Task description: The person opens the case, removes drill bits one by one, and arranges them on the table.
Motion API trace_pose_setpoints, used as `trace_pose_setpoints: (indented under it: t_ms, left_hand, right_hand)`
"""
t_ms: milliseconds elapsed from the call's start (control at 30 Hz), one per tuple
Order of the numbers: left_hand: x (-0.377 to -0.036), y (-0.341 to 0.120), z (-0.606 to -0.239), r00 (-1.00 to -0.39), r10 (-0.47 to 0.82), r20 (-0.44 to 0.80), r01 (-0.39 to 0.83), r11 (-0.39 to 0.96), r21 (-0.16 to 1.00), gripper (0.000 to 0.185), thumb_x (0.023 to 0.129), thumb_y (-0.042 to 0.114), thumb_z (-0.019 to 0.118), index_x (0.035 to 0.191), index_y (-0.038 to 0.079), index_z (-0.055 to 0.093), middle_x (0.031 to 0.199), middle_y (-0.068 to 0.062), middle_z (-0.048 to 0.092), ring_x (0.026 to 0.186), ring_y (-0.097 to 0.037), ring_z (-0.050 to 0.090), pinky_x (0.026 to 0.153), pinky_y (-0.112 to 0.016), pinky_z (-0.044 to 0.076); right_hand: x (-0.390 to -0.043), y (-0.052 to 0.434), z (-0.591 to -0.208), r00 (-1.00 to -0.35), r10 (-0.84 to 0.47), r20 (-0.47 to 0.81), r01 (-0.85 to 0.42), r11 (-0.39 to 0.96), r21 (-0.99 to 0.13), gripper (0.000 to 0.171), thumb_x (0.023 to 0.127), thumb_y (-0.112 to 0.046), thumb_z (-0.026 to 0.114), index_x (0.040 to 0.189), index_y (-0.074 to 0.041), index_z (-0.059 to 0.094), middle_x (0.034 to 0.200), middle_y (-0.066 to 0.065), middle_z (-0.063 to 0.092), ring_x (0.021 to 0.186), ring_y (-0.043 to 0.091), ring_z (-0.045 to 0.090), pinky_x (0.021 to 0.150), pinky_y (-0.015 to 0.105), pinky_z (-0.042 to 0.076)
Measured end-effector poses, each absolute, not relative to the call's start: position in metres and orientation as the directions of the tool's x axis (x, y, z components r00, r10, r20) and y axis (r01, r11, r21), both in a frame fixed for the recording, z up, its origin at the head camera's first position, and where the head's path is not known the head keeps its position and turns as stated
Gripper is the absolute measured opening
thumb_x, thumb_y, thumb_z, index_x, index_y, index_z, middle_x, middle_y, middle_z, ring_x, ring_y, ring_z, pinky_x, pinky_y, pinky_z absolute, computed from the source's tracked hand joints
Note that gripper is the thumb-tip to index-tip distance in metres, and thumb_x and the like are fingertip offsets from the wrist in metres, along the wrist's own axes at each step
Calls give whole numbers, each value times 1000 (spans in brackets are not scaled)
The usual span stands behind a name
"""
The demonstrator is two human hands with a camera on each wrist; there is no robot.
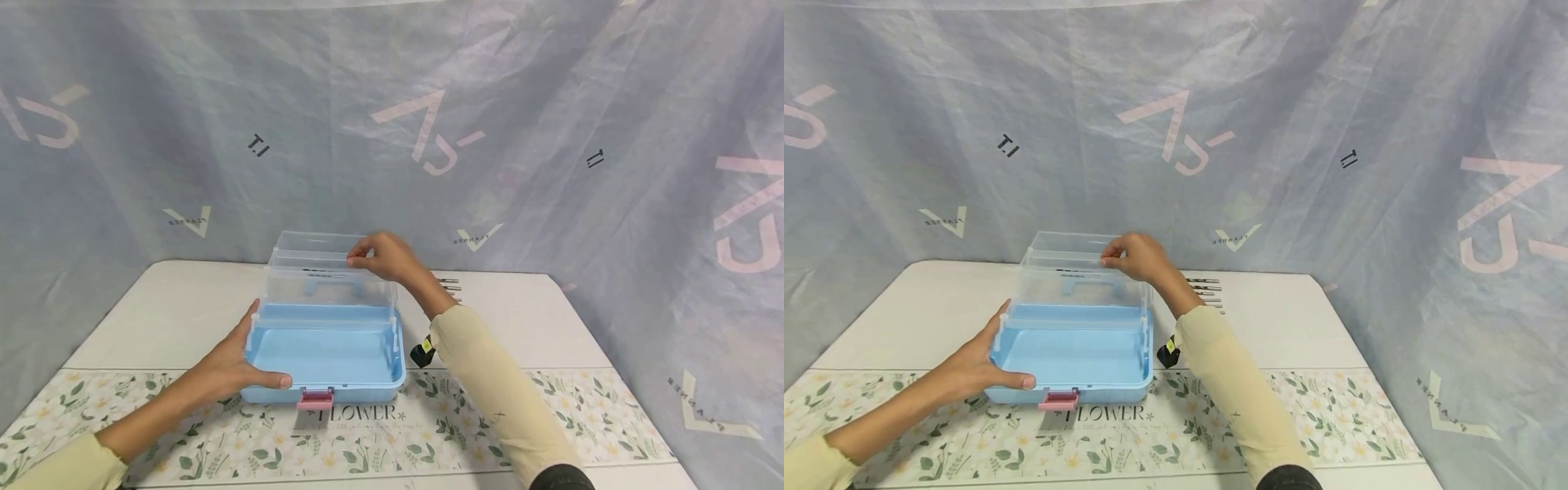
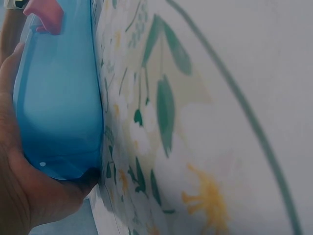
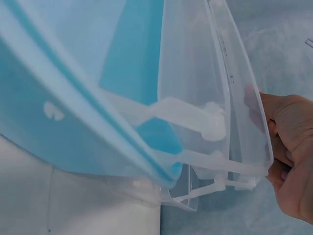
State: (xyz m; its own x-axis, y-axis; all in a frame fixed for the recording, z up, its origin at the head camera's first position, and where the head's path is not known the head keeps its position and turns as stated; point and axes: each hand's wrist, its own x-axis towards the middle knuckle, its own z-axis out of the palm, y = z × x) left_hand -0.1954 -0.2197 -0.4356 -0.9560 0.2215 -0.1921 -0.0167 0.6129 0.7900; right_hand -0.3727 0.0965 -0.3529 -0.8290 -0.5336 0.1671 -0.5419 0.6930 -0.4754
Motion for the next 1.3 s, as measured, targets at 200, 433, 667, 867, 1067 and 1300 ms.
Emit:
trace_pose_setpoints:
  t_ms: [200, 433, 667, 867, 1067, 1300]
  left_hand:
    - [-195, -223, -437, -959, 222, -175, -3, 611, 792, 167, 78, 46, 105, 179, 28, -27, 184, -39, -6, 165, -73, 10, 117, -90, 37]
    - [-197, -223, -438, -959, 222, -177, -4, 613, 790, 167, 78, 47, 105, 179, 28, -26, 185, -39, -6, 165, -73, 10, 117, -90, 38]
    - [-197, -223, -438, -960, 223, -171, 1, 611, 792, 167, 78, 47, 106, 179, 27, -26, 185, -39, -6, 165, -73, 10, 117, -90, 38]
    - [-197, -222, -439, -959, 224, -171, 0, 607, 794, 167, 77, 47, 106, 179, 27, -26, 185, -39, -6, 165, -73, 10, 118, -90, 37]
    - [-196, -221, -438, -959, 221, -177, -7, 607, 795, 168, 77, 47, 106, 179, 27, -25, 185, -39, -5, 165, -72, 10, 118, -90, 36]
    - [-197, -222, -438, -956, 223, -190, -19, 601, 799, 167, 78, 47, 106, 179, 28, -26, 186, -37, -7, 166, -72, 8, 118, -90, 37]
  right_hand:
    - [-376, 85, -355, -804, -574, 155, -576, 688, -442, 23, 109, -38, 79, 120, -22, 90, 123, -4, 87, 103, 17, 76, 89, 38, 61]
    - [-376, 80, -359, -801, -580, 148, -573, 673, -468, 22, 109, -34, 78, 117, -18, 91, 123, 0, 87, 105, 19, 76, 102, 44, 61]
    - [-376, 79, -360, -811, -569, 138, -554, 672, -491, 21, 108, -31, 80, 117, -16, 91, 123, 2, 87, 109, 21, 79, 112, 48, 59]
    - [-377, 81, -362, -815, -566, 126, -542, 667, -512, 24, 109, -35, 79, 119, -17, 91, 125, 1, 87, 116, 22, 78, 114, 50, 59]
    - [-375, 82, -362, -813, -571, 117, -539, 661, -523, 22, 108, -35, 80, 117, -19, 92, 122, 0, 88, 112, 20, 79, 110, 49, 60]
    - [-376, 82, -362, -815, -568, 112, -532, 659, -532, 19, 108, -32, 80, 116, -19, 92, 120, 0, 88, 102, 16, 78, 109, 48, 59]
